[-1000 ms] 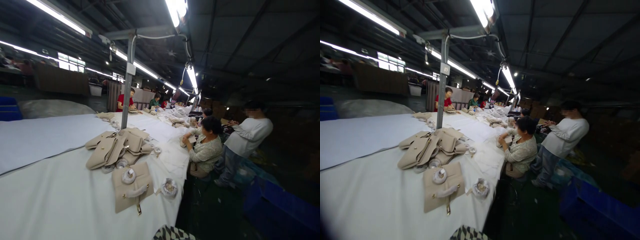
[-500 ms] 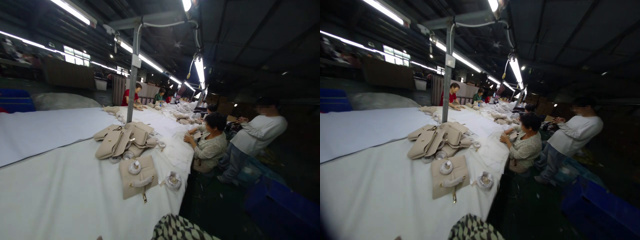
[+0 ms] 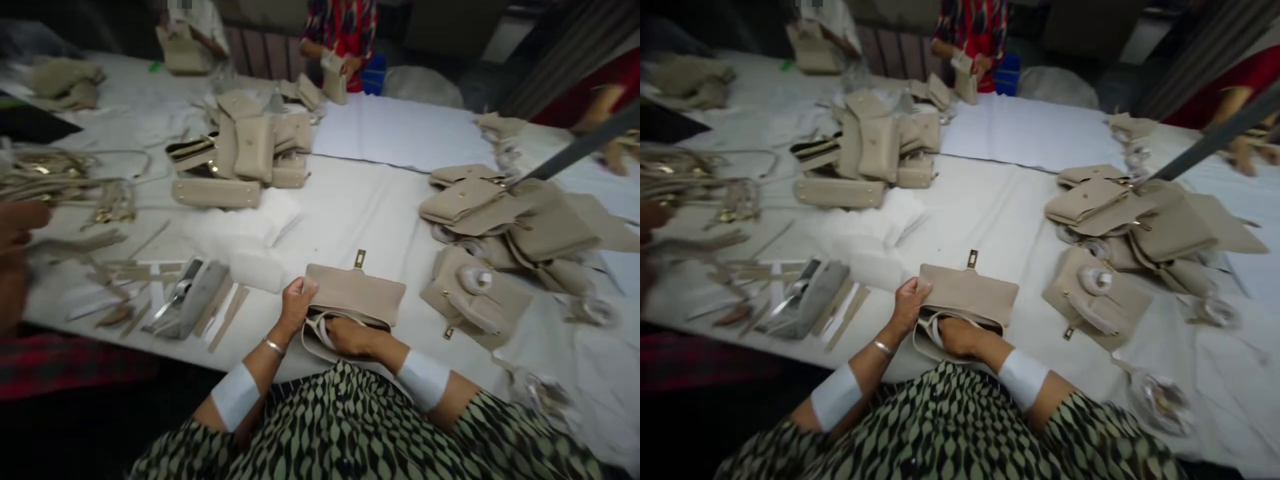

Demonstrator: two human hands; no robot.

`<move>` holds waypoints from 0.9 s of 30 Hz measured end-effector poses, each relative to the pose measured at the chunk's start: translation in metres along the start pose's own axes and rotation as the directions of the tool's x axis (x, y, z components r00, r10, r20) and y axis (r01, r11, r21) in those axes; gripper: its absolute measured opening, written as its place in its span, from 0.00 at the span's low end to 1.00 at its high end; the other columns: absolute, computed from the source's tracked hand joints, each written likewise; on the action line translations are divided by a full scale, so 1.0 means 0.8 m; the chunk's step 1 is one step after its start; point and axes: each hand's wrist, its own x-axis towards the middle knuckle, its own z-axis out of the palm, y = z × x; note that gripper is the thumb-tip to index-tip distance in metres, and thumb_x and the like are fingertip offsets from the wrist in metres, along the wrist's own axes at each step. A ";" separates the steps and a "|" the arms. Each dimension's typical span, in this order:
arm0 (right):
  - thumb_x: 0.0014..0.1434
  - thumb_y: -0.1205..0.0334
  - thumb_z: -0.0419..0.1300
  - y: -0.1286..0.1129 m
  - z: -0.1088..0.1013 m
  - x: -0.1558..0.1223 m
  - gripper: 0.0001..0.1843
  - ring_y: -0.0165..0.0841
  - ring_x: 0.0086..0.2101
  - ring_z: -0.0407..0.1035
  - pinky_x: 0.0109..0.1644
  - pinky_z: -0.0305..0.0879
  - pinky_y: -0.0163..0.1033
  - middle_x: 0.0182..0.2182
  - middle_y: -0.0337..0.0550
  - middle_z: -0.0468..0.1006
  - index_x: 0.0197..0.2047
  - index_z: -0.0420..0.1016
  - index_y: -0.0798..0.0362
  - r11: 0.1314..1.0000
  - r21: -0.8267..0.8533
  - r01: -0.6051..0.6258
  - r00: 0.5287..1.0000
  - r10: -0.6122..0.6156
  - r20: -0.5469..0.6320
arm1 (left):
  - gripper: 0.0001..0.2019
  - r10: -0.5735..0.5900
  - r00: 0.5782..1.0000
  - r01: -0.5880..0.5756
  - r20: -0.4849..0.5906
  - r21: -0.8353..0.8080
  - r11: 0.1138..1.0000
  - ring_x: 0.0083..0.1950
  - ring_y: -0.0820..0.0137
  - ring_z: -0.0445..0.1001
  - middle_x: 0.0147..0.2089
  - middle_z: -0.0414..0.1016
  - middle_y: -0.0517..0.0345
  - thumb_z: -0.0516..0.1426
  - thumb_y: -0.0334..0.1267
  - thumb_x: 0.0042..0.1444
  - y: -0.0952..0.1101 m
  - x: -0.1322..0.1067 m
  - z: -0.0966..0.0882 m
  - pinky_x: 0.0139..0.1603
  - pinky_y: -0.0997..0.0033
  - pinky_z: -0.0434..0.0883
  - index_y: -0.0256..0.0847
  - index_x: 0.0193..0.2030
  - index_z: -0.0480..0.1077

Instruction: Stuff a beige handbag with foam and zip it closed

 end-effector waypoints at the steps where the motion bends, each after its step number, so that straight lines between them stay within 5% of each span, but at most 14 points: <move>1: 0.59 0.65 0.50 0.007 -0.001 -0.008 0.17 0.35 0.47 0.68 0.54 0.62 0.40 0.48 0.48 0.75 0.50 0.71 0.54 0.999 0.013 0.040 0.999 -0.040 0.022 | 0.18 -0.001 1.000 0.001 0.003 -0.034 0.999 0.31 0.73 0.69 0.32 0.74 0.60 0.62 0.47 0.46 -0.001 0.002 0.001 0.36 0.72 0.70 0.37 0.38 0.69; 4: 0.61 0.60 0.47 0.018 -0.004 -0.029 0.23 0.39 0.55 0.62 0.60 0.55 0.44 0.57 0.51 0.67 0.59 0.62 0.55 0.991 0.064 0.114 0.993 -0.115 0.019 | 0.18 -0.005 1.000 0.006 0.017 -0.085 0.996 0.32 0.72 0.69 0.33 0.73 0.59 0.62 0.48 0.46 -0.003 0.002 0.005 0.37 0.71 0.70 0.37 0.38 0.69; 8: 0.61 0.55 0.46 0.015 0.007 -0.029 0.29 0.42 0.59 0.57 0.62 0.52 0.48 0.60 0.57 0.61 0.62 0.55 0.59 0.999 0.009 0.042 0.999 -0.042 0.007 | 0.18 -0.004 1.000 0.005 0.029 -0.030 1.000 0.33 0.71 0.69 0.32 0.72 0.60 0.61 0.48 0.47 -0.005 -0.003 0.001 0.37 0.71 0.70 0.37 0.38 0.69; 16: 0.63 0.54 0.43 0.017 -0.013 0.000 0.19 0.37 0.47 0.66 0.55 0.60 0.42 0.48 0.51 0.72 0.48 0.67 0.55 0.988 0.056 0.142 0.986 -0.146 0.079 | 0.15 0.068 0.998 -0.068 0.014 -0.002 0.998 0.35 0.71 0.69 0.33 0.72 0.59 0.60 0.47 0.50 -0.004 -0.006 0.001 0.41 0.71 0.69 0.37 0.38 0.69; 23: 0.59 0.63 0.45 0.009 0.004 0.013 0.15 0.41 0.38 0.71 0.44 0.64 0.43 0.40 0.59 0.76 0.43 0.68 0.60 0.957 -0.287 0.041 0.999 -0.033 0.033 | 0.15 0.087 0.996 -0.087 -0.010 -0.028 0.996 0.37 0.71 0.69 0.34 0.73 0.59 0.60 0.47 0.50 -0.005 -0.006 0.006 0.41 0.70 0.69 0.37 0.38 0.69; 27: 0.58 0.64 0.46 0.013 0.014 0.010 0.16 0.43 0.41 0.71 0.45 0.65 0.46 0.42 0.61 0.75 0.45 0.69 0.61 0.939 -0.326 0.105 0.986 -0.056 0.156 | 0.14 0.058 0.997 -0.062 -0.047 -0.075 0.995 0.33 0.73 0.68 0.33 0.73 0.59 0.61 0.45 0.49 0.000 -0.009 0.009 0.37 0.72 0.69 0.36 0.36 0.69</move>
